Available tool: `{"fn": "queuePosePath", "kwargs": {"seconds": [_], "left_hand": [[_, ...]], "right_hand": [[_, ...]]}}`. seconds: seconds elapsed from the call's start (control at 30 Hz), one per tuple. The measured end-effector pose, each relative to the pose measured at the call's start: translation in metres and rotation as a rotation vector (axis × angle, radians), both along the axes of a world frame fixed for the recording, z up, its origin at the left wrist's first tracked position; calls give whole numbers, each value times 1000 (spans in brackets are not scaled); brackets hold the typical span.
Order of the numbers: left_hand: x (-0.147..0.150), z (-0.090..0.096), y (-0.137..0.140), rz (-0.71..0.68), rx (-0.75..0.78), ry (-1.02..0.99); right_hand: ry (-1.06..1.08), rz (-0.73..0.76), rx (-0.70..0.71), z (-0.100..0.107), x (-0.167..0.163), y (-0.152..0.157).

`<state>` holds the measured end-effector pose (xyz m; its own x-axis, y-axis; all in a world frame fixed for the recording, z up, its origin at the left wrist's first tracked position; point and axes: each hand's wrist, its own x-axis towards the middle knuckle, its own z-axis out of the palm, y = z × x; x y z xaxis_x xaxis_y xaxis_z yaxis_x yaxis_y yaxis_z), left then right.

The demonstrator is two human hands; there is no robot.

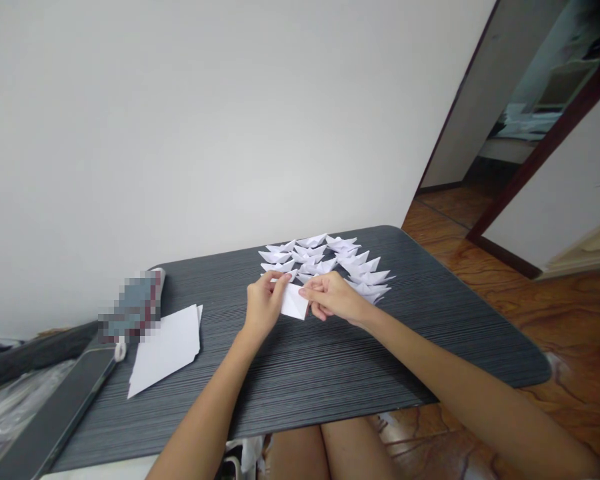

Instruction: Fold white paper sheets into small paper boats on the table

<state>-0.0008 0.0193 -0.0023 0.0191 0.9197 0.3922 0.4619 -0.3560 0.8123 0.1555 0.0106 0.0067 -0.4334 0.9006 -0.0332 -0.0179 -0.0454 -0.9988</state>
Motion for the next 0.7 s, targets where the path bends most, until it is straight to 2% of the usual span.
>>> {"fn": "queuePosePath", "kwargs": {"seconds": [0.1,0.13,0.2,0.27,0.3,0.53,0.7], "left_hand": [[-11,15,-2,-7,105,189],[-14,20,-3,-94,160,233],[-14,28,-7,-368,227,323],[-11,32,-10,-511,220,340],[-9,32,-11,-540,207,324],[-6,26,-8,-593,80,93],[-9,24,-6,-586,114,130]], "right_hand": [[22,-99,-28,4,2,0],[30,-115,-31,4,3,0],[47,-105,-26,3,5,2],[60,-76,-10,0,6,3],[64,-65,0,-2,6,4],[80,-3,52,-6,8,8],[102,-16,25,-3,9,7]]}}
